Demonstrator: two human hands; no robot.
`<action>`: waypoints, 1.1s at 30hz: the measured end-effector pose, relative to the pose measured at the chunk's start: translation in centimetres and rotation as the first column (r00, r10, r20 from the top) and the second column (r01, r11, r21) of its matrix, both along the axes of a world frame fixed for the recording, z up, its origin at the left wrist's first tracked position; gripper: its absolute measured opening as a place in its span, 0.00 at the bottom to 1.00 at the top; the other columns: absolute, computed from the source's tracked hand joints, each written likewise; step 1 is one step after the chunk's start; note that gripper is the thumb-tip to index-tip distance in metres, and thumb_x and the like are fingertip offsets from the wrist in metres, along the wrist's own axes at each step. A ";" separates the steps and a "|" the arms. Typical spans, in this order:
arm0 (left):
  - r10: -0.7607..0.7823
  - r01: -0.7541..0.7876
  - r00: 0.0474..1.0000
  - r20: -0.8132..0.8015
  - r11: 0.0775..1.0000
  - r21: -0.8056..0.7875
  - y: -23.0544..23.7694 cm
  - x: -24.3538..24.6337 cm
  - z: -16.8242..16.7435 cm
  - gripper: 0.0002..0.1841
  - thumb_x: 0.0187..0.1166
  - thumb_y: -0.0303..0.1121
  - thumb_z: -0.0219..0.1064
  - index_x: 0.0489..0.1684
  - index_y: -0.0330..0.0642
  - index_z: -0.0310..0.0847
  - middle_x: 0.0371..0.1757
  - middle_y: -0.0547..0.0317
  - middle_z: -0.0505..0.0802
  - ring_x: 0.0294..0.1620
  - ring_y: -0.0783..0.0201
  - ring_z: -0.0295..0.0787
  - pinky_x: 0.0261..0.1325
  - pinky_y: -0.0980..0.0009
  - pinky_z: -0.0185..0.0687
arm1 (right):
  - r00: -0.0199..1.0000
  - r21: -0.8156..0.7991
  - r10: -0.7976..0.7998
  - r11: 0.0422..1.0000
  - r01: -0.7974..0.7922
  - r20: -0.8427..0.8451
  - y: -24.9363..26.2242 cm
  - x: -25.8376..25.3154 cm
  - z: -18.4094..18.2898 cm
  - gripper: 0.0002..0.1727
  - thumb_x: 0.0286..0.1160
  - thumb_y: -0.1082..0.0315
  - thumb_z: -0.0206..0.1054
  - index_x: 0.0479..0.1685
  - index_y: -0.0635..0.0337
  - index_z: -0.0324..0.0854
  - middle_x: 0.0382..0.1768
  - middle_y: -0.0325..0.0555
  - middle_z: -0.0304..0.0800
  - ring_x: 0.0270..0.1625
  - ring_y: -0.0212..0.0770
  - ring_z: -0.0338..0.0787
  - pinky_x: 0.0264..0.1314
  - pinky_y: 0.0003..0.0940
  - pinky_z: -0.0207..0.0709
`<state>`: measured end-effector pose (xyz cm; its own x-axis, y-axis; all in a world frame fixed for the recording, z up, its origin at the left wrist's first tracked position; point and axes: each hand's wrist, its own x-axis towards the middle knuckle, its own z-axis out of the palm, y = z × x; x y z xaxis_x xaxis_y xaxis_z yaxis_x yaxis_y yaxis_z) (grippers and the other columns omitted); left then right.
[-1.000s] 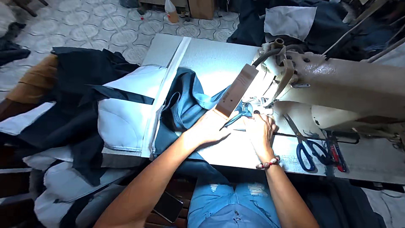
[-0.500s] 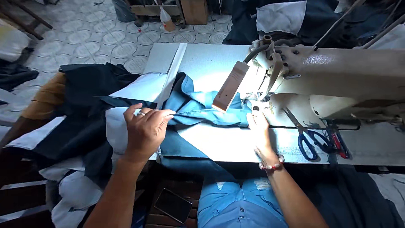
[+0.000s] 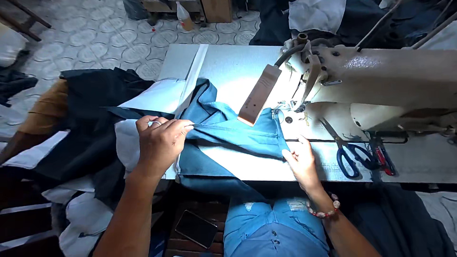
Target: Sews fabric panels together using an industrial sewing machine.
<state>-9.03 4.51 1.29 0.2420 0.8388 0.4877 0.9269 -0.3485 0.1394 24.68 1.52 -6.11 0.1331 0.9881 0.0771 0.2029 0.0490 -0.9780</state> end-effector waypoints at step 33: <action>-0.353 0.566 0.814 0.462 0.663 -0.491 0.7 19.2 -6.8 0.26 0.77 0.32 0.57 0.75 0.36 0.80 0.79 0.46 0.83 0.87 0.37 0.63 0.78 0.34 0.51 | 0.984 -0.275 0.131 0.957 -0.093 0.122 2.6 2.5 2.0 0.31 0.76 0.79 0.65 0.80 0.72 0.63 0.36 0.50 0.84 0.29 0.30 0.82 0.35 0.26 0.78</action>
<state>10.14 5.19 -5.50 0.6069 0.7925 0.0605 0.5385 -0.4660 0.7021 27.13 4.13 -4.07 0.0268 0.9829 -0.1821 0.3448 -0.1801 -0.9212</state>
